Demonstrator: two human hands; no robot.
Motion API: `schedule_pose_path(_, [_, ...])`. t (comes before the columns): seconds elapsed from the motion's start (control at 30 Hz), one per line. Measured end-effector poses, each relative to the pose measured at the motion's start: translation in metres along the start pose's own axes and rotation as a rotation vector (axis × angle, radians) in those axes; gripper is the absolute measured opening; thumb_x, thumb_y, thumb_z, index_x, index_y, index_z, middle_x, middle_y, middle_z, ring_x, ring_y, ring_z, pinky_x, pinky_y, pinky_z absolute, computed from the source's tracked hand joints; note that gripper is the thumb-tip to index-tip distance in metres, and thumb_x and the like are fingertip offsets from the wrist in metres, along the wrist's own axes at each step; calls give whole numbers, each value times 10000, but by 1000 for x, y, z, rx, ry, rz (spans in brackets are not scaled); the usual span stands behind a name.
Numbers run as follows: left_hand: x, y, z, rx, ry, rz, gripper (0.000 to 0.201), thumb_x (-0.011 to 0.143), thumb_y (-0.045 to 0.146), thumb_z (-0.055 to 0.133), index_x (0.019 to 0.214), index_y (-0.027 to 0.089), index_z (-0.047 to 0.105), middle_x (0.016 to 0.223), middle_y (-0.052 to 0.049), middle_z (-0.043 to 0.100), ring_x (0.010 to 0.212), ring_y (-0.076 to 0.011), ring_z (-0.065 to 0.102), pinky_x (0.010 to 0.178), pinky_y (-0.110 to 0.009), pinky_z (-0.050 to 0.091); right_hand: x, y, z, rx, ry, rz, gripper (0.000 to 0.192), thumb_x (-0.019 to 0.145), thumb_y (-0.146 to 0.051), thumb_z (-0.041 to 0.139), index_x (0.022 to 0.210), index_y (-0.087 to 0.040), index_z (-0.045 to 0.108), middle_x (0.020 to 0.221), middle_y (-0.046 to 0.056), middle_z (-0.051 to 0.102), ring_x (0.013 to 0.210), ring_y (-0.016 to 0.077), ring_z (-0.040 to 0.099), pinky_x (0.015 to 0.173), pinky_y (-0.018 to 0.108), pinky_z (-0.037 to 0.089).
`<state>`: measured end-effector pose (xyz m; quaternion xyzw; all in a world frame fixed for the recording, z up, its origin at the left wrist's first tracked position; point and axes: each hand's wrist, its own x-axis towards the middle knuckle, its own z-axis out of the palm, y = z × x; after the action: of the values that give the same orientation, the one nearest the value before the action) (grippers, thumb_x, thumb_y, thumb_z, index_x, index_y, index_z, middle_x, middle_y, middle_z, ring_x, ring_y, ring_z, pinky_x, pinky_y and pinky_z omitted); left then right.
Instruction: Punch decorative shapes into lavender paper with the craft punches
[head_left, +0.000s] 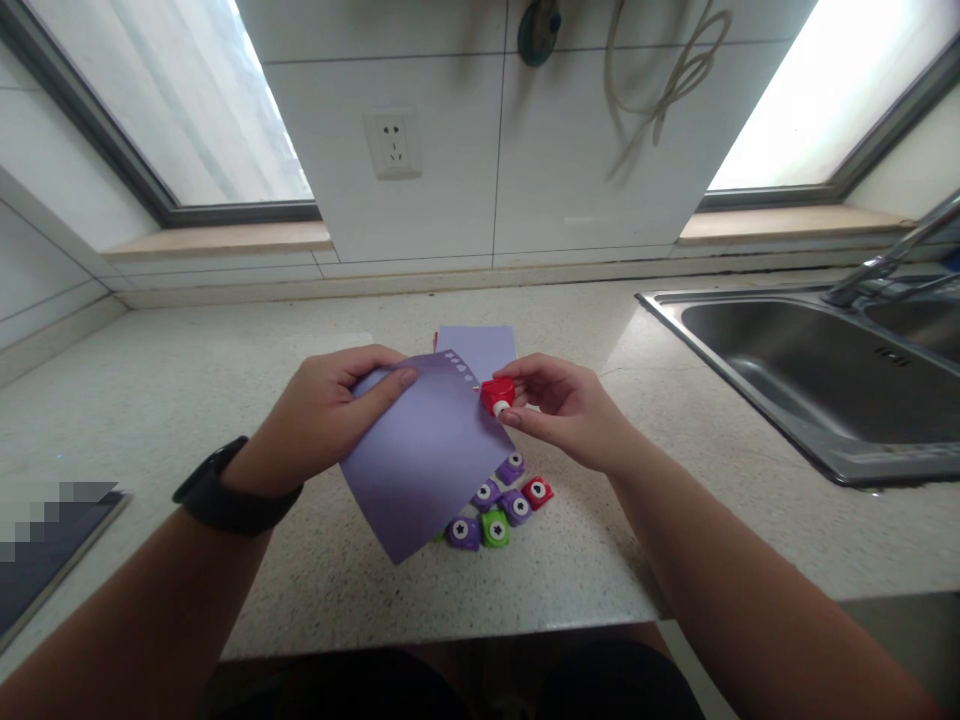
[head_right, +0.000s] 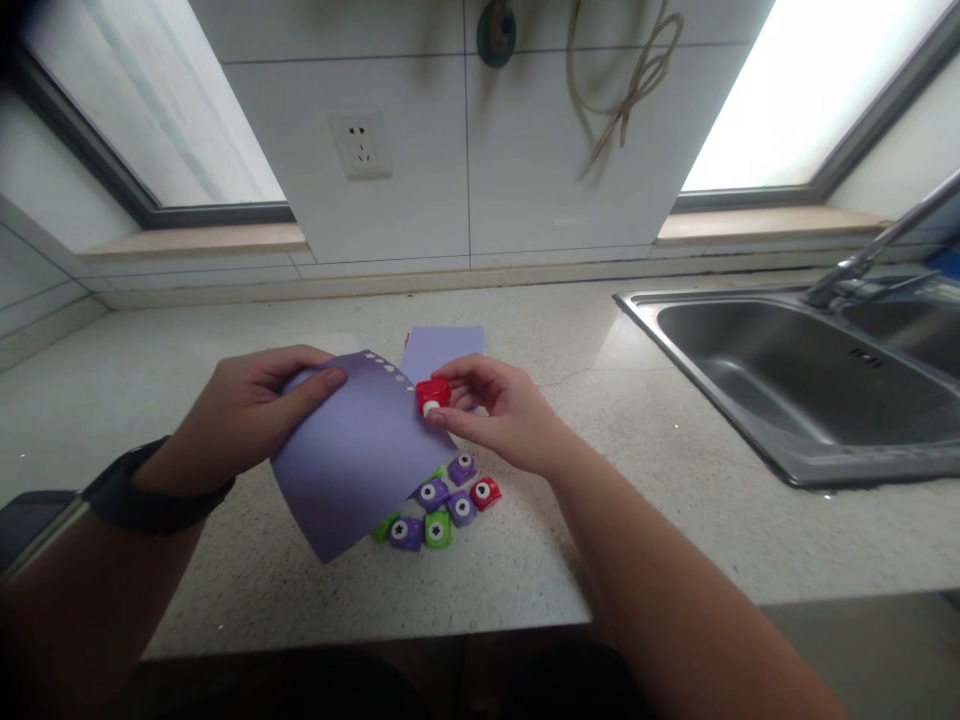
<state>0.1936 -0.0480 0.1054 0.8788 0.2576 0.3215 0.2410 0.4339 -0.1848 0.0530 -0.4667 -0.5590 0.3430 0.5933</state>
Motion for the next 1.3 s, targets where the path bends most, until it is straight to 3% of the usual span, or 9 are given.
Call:
schedule_pose_path(0.2, [1,7,-4,27,-93,-69,314,943,512,636,988,250,804,929,-21,790,831,-211,695,801,-305,557,1,3,1,18,-45,56,411,758,-288,890,1094,-174,683,983,65,742,812,134,657,774,293,578])
schedule_pose_path(0.47, [0,9,-4,20,-143,-44,303,947,500,629,1011,263,807,939,-17,795,838,-207,704,779,-296,565,1,7,4,-11,-77,35,360,740,-257,894,1042,-168,719,986,62,745,866,146,670,824,303,561])
schedule_pose_path(0.73, [1,10,-4,-20,-184,-21,275,961,464,630,1003,255,805,936,-8,796,821,-182,707,766,-267,548,1,11,4,-76,-82,28,358,724,-265,896,1021,-155,729,946,67,752,843,156,670,805,323,549])
schedule_pose_path(1.3, [1,15,-5,-64,-211,-9,240,953,440,630,954,273,803,879,7,782,778,-171,692,746,-257,550,-1,14,5,60,-75,41,340,604,-140,932,861,-159,711,844,40,758,771,140,675,721,278,547])
